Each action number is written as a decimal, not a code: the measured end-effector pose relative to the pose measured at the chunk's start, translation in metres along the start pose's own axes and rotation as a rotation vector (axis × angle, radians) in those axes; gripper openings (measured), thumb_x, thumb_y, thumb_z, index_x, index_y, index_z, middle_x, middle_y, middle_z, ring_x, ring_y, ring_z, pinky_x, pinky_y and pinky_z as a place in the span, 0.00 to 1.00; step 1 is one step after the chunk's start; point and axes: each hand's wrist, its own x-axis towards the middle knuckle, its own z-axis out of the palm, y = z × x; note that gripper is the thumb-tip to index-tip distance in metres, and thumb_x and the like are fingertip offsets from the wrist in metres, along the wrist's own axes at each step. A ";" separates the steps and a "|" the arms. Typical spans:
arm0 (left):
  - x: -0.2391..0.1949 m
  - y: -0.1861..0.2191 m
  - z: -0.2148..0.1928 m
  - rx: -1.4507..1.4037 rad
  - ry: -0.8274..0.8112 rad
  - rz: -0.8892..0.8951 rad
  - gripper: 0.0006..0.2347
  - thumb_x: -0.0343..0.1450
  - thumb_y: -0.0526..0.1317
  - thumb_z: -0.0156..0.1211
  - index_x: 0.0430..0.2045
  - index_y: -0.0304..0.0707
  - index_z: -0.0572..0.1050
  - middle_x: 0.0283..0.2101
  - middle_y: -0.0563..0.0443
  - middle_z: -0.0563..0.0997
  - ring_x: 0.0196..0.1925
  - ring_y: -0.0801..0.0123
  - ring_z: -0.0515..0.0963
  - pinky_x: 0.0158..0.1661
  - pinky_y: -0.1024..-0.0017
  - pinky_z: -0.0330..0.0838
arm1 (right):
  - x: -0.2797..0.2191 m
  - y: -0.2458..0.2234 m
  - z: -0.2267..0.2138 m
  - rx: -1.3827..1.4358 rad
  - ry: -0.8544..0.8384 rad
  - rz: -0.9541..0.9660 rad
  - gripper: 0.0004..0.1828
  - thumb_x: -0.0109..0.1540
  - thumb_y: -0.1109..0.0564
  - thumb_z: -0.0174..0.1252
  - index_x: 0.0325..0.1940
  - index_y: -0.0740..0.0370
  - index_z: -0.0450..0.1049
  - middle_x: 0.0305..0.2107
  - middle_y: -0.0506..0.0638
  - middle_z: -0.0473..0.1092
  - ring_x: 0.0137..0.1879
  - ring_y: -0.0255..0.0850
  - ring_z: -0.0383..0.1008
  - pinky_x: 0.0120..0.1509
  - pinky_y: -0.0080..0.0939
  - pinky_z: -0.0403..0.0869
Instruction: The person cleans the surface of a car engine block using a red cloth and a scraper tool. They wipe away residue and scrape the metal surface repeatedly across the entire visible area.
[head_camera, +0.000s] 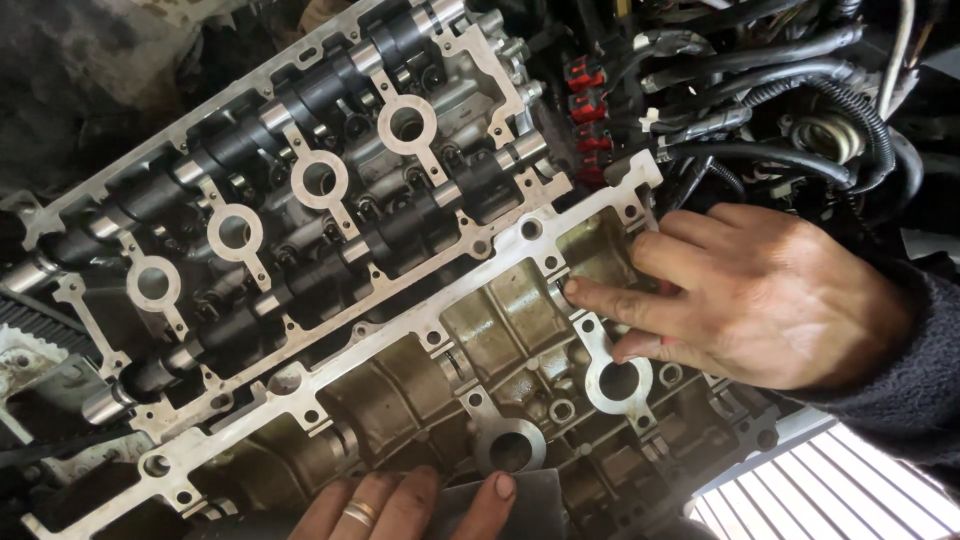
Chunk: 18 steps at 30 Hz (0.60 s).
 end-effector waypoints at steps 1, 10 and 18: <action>0.001 0.000 0.000 -0.002 -0.003 0.004 0.13 0.73 0.48 0.61 0.53 0.64 0.77 0.31 0.47 0.79 0.31 0.63 0.85 0.26 0.66 0.76 | 0.005 -0.001 -0.009 -0.005 0.070 -0.021 0.39 0.65 0.28 0.43 0.76 0.45 0.61 0.39 0.45 0.62 0.48 0.38 0.63 0.49 0.41 0.65; -0.007 0.000 0.003 -0.022 -0.058 0.014 0.14 0.74 0.49 0.60 0.55 0.64 0.77 0.31 0.46 0.79 0.29 0.63 0.84 0.23 0.67 0.75 | 0.007 0.002 -0.010 0.132 0.216 -0.053 0.37 0.61 0.32 0.51 0.68 0.54 0.70 0.30 0.45 0.60 0.34 0.37 0.65 0.46 0.36 0.67; 0.000 0.000 0.000 0.014 -0.013 0.024 0.14 0.74 0.47 0.62 0.54 0.64 0.77 0.32 0.48 0.78 0.28 0.64 0.83 0.22 0.68 0.74 | 0.013 0.011 -0.003 0.237 -0.050 -0.068 0.32 0.64 0.43 0.47 0.74 0.43 0.63 0.27 0.42 0.54 0.23 0.34 0.55 0.32 0.36 0.65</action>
